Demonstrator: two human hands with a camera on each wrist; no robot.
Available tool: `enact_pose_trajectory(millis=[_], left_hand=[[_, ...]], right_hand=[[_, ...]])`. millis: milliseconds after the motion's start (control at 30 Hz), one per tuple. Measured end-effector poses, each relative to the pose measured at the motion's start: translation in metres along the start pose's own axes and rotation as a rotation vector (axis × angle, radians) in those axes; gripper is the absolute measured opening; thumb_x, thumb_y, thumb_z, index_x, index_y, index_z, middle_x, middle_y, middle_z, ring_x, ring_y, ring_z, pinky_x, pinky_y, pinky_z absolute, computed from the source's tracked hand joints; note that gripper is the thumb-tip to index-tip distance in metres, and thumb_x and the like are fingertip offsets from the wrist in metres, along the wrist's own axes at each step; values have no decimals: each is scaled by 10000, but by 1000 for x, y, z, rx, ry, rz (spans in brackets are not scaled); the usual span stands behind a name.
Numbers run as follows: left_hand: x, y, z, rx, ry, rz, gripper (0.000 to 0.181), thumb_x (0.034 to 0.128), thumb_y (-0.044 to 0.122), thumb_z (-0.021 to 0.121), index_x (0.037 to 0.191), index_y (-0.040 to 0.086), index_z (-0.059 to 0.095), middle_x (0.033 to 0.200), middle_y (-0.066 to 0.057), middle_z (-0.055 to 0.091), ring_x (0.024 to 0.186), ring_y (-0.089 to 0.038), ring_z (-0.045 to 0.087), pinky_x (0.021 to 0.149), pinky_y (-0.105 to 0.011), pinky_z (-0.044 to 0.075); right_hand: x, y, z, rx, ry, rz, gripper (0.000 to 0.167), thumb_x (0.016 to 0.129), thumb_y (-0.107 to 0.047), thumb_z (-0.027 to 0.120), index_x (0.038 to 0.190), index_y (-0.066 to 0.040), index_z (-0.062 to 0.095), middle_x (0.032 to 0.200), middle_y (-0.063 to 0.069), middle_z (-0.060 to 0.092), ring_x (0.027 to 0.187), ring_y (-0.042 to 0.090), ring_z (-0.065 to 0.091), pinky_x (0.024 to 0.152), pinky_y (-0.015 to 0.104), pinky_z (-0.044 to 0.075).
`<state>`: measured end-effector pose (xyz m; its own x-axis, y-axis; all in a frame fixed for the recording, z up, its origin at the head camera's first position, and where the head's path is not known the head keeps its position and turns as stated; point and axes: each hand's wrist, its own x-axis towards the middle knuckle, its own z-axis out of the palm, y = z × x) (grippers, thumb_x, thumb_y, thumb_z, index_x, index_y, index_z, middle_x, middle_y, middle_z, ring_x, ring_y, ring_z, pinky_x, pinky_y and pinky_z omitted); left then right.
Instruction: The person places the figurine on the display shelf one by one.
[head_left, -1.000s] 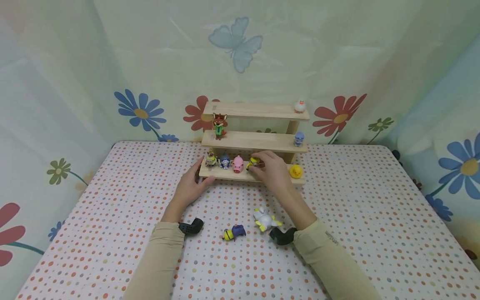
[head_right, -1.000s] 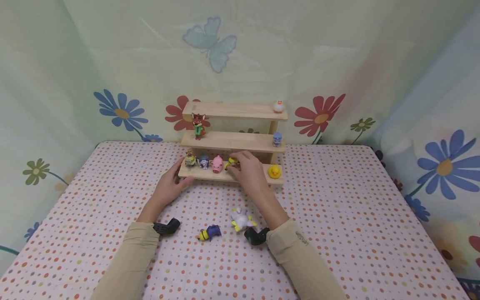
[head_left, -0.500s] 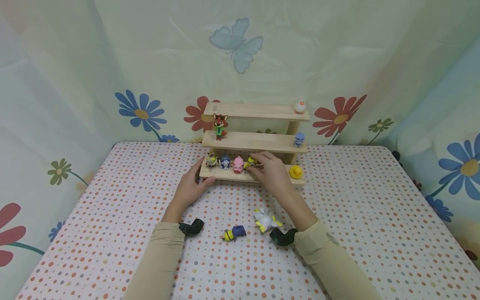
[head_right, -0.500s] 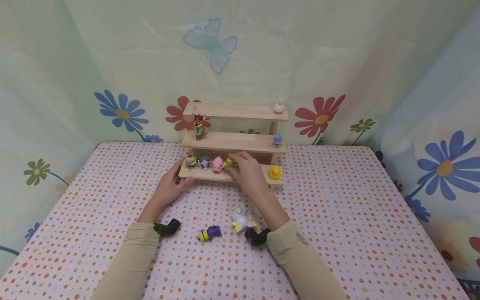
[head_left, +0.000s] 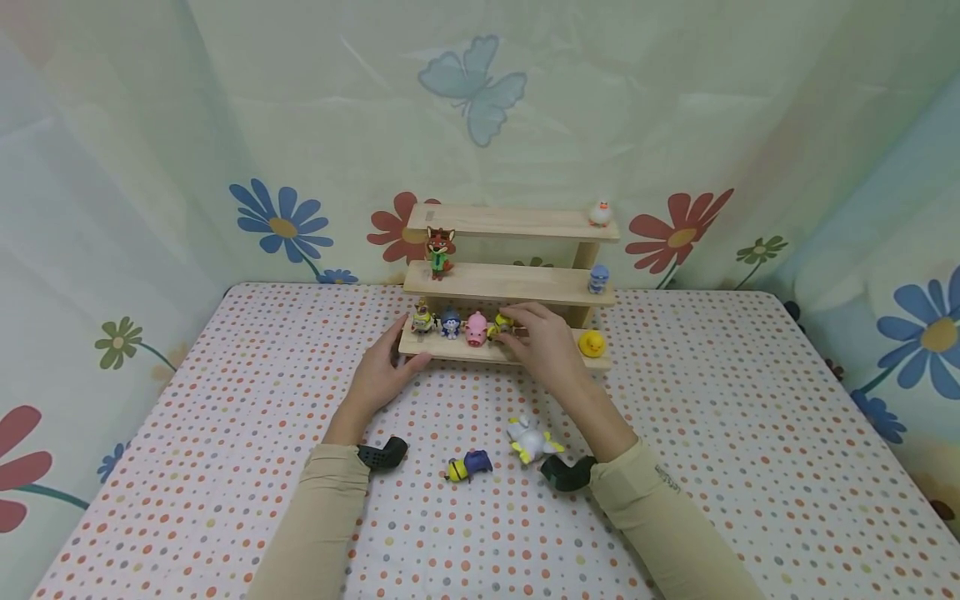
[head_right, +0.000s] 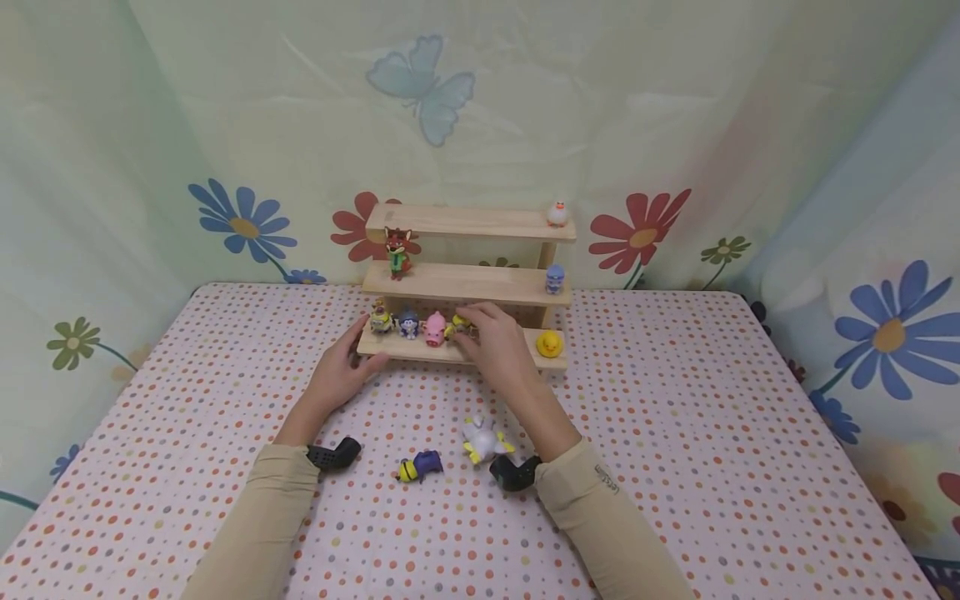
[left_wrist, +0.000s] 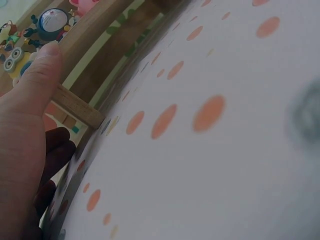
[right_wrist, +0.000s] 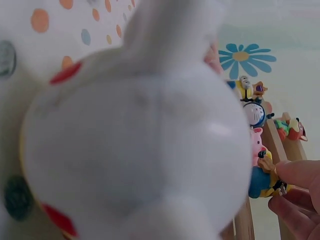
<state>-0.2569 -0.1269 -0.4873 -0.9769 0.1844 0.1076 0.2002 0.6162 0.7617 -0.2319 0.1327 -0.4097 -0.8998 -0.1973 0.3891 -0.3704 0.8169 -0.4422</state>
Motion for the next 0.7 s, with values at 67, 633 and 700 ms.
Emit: enact_pose_trajectory(millis=[67,633,700], left_hand=[[0,0,0,-3,0,-2,916,842,620,586,1529,151,203,1556,-97,283,1423,-274,301,1157,-429,293],[0,1,-1,6,5,2,928,837,637,577,1528,142,204,1556,-103,282,1421,-286,303,1160,-440,284],[-1,1,-1,2,4,2,926,837,634,581,1528,145,205,1556,-97,282,1422,-276,303,1161,-430,284]], right_hand=[[0,0,0,7,-4,6,354,846,-156,726,1181,-60,667,1191,87,631,973,225,676,809,305,580],[0,0,-2,3,-11,18,321,853,-155,719,1159,-68,678,1189,83,625,965,226,678,817,307,578],[0,1,-2,3,-8,16,318,852,-152,720,1156,-69,680,1189,83,625,965,230,679,817,312,578]])
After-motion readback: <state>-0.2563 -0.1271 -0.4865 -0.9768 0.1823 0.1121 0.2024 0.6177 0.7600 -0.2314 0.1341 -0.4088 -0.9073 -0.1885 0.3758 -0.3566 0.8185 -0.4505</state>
